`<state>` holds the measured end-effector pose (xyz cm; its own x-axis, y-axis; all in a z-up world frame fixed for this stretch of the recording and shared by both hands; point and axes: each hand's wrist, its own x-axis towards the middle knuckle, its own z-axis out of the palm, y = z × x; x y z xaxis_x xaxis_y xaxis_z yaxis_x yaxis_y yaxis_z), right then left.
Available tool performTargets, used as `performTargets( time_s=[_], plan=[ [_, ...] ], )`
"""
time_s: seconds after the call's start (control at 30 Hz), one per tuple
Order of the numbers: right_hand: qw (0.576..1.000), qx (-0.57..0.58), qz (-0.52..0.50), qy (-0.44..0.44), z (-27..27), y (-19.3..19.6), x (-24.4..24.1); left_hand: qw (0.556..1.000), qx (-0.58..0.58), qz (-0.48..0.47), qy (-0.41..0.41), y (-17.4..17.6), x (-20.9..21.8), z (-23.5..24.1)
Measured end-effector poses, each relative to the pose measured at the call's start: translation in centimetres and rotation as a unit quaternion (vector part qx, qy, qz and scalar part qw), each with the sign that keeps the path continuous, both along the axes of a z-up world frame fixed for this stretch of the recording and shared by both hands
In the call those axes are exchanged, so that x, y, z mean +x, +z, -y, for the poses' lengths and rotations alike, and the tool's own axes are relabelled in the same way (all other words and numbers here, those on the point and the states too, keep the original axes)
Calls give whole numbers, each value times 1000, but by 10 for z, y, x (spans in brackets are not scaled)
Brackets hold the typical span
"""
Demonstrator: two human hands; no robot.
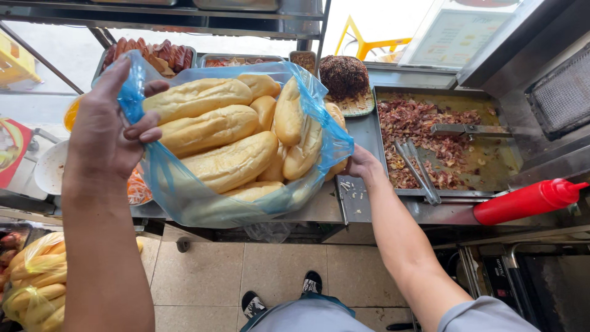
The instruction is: The person gathers freshly baked baguettes from a metal rack and places them into a blue plastic bag. They then move the bag to a counter, add more bread, and tie the bag closed. Finally, they stack the empty metal racks and open a freezer.
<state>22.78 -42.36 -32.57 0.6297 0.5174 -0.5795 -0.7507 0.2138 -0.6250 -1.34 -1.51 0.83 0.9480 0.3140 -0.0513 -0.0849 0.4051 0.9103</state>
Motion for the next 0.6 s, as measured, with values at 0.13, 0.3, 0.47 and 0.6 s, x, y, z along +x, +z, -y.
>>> performTargets(
  time_s=[0.13, 0.3, 0.47, 0.6],
  plan=[
    [994, 46, 95, -27, -3, 25, -10, 1000, 3, 0, -24, 3, 3, 2],
    [950, -99, 269, -121, 14, 157, -13, 999, 0, 4, -45, 0, 4, 1],
    [914, 88, 390, 69, -6, 291, -61, 998, -16, 19, -64, -5, 8, 3],
    [926, -51, 343, 150, -85, 310, -81, 994, -39, 41, -90, -2, 3, 3]
  ],
)
